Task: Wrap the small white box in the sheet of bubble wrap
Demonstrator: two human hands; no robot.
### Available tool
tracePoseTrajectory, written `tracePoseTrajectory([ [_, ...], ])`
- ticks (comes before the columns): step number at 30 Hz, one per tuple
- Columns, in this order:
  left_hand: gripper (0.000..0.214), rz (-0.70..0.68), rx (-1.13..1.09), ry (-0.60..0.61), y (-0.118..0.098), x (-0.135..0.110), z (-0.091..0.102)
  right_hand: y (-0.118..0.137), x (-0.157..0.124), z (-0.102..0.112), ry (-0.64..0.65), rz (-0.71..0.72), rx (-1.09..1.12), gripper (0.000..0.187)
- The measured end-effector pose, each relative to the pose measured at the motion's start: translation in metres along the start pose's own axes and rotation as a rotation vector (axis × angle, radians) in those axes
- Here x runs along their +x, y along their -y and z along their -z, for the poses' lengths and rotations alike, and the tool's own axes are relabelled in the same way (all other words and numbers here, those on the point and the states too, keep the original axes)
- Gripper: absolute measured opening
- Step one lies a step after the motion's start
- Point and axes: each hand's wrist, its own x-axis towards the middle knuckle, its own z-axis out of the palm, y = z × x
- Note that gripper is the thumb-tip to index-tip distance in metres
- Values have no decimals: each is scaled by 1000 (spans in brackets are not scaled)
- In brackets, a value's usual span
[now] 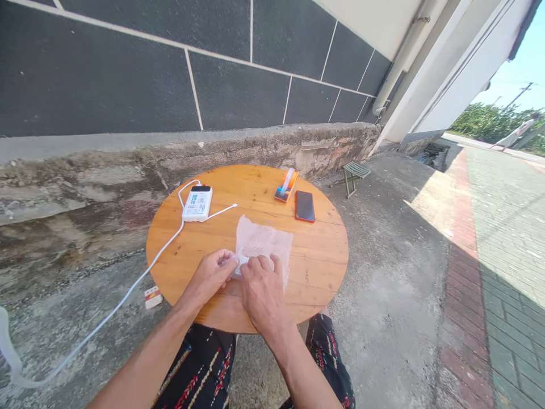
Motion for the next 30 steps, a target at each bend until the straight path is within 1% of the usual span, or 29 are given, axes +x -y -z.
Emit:
tracePoseTrajectory([
  [3, 23, -75, 78, -19, -1, -1, 1, 1, 0, 4, 26, 6, -9, 11],
  [6, 24, -114, 159, -29, -4, -1, 3, 2, -1, 6, 35, 6, -23, 10],
  [12, 18, -194, 383, -75, -9, -5, -1, 2, -2, 8, 37, -11, -35, 10],
  [15, 19, -205, 365, -47, -7, -6, -2, 2, -3, 8, 35, -18, -32, 10],
  [18, 26, -206, 331, -3, -2, -6, 1, 0, -3, 7, 35, -11, -25, 10],
  [22, 29, -265, 297, 44, -1, -11, 6, -2, -3, 3, 21, -8, -12, 10],
  [27, 23, -303, 228, 2, -7, -16, 7, -3, -3, -2, -14, -4, 31, 12],
  [30, 21, -362, 228, -29, -10, -16, 5, -3, -3, -4, -48, -4, 41, 14],
])
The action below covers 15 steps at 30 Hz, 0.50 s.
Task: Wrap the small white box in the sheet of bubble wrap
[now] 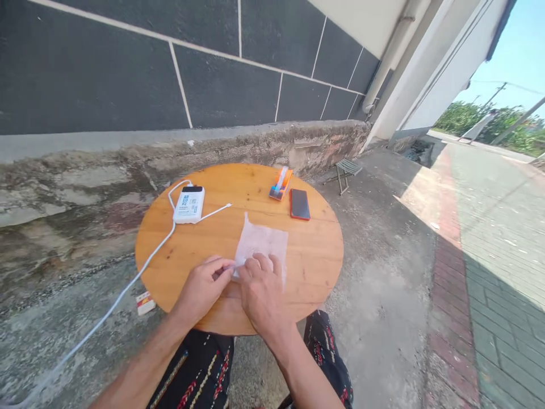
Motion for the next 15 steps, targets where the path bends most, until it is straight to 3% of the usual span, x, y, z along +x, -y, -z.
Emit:
tracePoseTrajectory([
  [3, 20, -44, 26, 6, -1, 0, -2, 0, 0, -1, -15, -6, 6, 14],
  [8, 30, -38, 31, 133, -2, 1, 5, 0, -1, 0, -15, -30, 45, 15],
  [15, 31, -101, -19, 272, -3, 9, 19, 0, -2, 0, -45, -83, 76, 31],
])
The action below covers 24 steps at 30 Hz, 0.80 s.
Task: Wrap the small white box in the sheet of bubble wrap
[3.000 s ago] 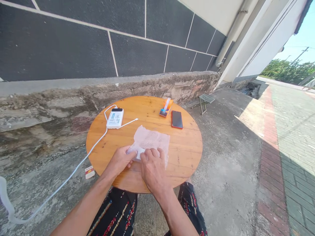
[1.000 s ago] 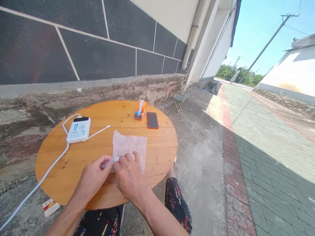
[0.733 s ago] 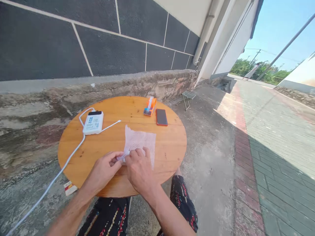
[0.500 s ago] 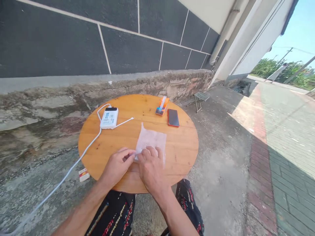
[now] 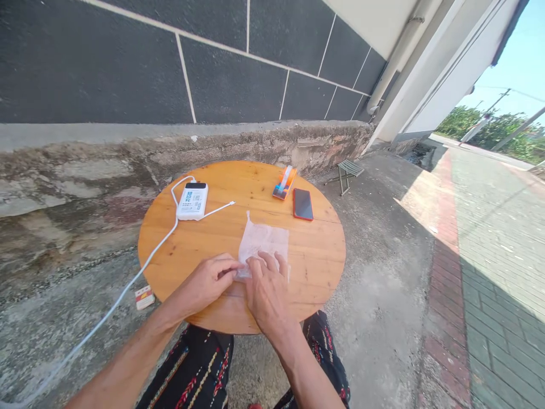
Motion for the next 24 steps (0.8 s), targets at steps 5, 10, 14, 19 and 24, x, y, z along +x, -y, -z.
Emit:
tracePoseTrajectory([
  [5, 29, -94, 90, -33, 7, -2, -7, -1, 0, 1, -8, 0, -11, 46],
  [10, 32, -250, 205, -68, 10, -5, -13, -2, 0, 0, 3, 3, -17, 50],
  [14, 32, -331, 248, -60, 8, -4, -13, -1, 3, -2, 11, 3, -19, 53],
  [19, 25, -321, 357, -24, 3, -3, -11, -8, -2, 17, 8, 31, 55, 43],
  [24, 22, -319, 418, -8, 1, -4, -9, -42, -33, 37, -93, -338, 251, 27],
])
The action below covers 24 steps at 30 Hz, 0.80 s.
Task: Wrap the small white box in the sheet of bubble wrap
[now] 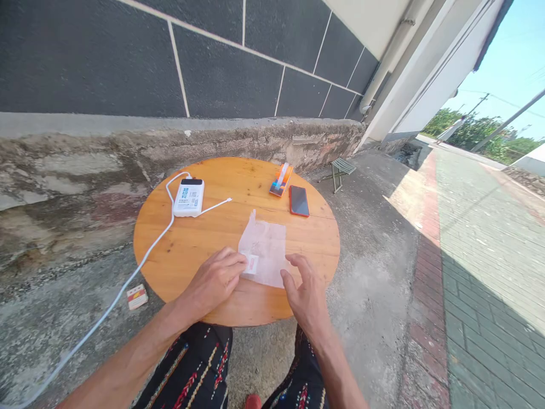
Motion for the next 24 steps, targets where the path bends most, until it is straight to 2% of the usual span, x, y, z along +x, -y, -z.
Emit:
tracePoseTrajectory([
  [2, 23, -15, -6, -19, 1, 0, -1, -16, -7, 3, 74, -210, 103, 36],
  [4, 24, -26, -19, -29, 2, 0, -3, -25, -11, 0, 186, -350, 218, 47],
  [9, 24, -16, -61, -13, 2, -2, -3, -18, 0, -13, 343, -489, 361, 60],
  [11, 24, -14, -71, -12, 2, -3, -2, -15, 7, -14, 335, -473, 334, 54],
  [15, 25, -17, -83, -21, 4, -3, -2, -17, 15, -14, 183, -328, 208, 40],
  [18, 25, -17, -94, -35, 5, -2, -4, -23, 16, -22, 173, -236, 143, 37],
  [24, 24, -15, -108, -30, 7, -1, -4, -34, 10, -43, 163, -247, 29, 35],
])
